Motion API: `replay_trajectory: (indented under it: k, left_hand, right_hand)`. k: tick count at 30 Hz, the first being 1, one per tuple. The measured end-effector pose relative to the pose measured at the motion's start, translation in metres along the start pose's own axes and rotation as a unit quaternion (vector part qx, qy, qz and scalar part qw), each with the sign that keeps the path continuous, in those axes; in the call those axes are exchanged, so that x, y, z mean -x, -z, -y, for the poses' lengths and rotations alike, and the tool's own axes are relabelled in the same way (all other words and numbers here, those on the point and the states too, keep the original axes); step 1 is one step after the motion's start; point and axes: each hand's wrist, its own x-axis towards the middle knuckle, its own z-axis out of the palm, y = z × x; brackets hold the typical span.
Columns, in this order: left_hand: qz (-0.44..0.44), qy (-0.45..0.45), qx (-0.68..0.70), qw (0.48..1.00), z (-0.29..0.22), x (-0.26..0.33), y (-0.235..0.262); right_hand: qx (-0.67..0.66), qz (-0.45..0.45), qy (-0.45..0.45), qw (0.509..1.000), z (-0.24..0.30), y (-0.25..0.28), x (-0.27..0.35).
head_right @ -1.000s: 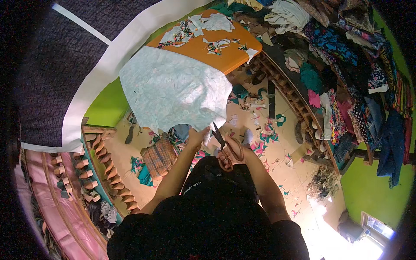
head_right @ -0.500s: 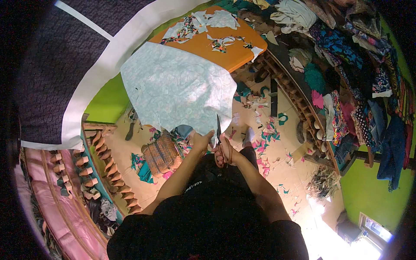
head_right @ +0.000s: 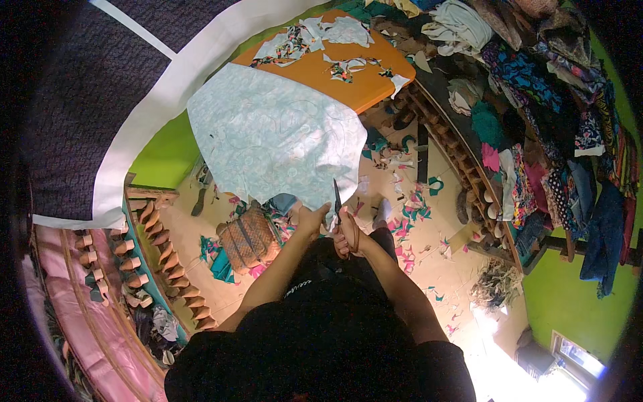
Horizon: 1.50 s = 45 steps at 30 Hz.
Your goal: Cutting pieces of fabric with scissors on a table.
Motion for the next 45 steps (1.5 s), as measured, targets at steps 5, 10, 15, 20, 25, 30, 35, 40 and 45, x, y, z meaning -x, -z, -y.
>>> replay_trajectory:
  k: [5, 10, 15, 20, 25, 30, 35, 40, 45]
  left_hand:
    - [0.013, -0.020, -0.004, 1.000, -0.003, 0.001, 0.000]
    - [0.007, -0.031, 0.014, 0.999, -0.005, 0.003, -0.002]
    - [0.013, 0.001, -0.004, 1.000, -0.008, 0.005, 0.000]
    - [-0.022, 0.021, -0.046, 0.998, -0.001, -0.003, 0.001]
    - [0.019, 0.033, -0.041, 0.998, -0.011, 0.003, 0.001]
    - [0.013, 0.025, -0.002, 1.000, -0.001, 0.000, 0.000]
    - [0.010, 0.009, 0.025, 1.000, -0.004, 0.008, -0.001]
    - [0.002, 0.032, 0.040, 0.999, 0.011, 0.005, 0.005]
    - [-0.013, 0.059, 0.000, 0.998, 0.012, 0.009, 0.007]
  right_hand:
    - [-0.018, -0.029, 0.027, 0.999, 0.007, -0.011, 0.007]
    - [0.011, 0.000, 0.000, 1.000, 0.006, 0.007, -0.006]
    - [-0.019, -0.066, 0.004, 0.998, 0.011, -0.008, 0.002]
    - [0.020, 0.000, 0.009, 1.000, 0.010, 0.010, -0.007]
    - [0.045, -0.002, 0.028, 0.999, 0.018, 0.005, 0.000]
    - [0.041, -0.010, -0.015, 0.999, 0.021, 0.020, -0.009]
    - [0.066, -0.013, -0.041, 0.997, 0.026, 0.025, -0.007]
    - [0.138, 0.007, -0.077, 0.987, 0.032, 0.035, -0.007]
    - [0.171, -0.003, -0.106, 0.980, 0.043, 0.039, -0.004]
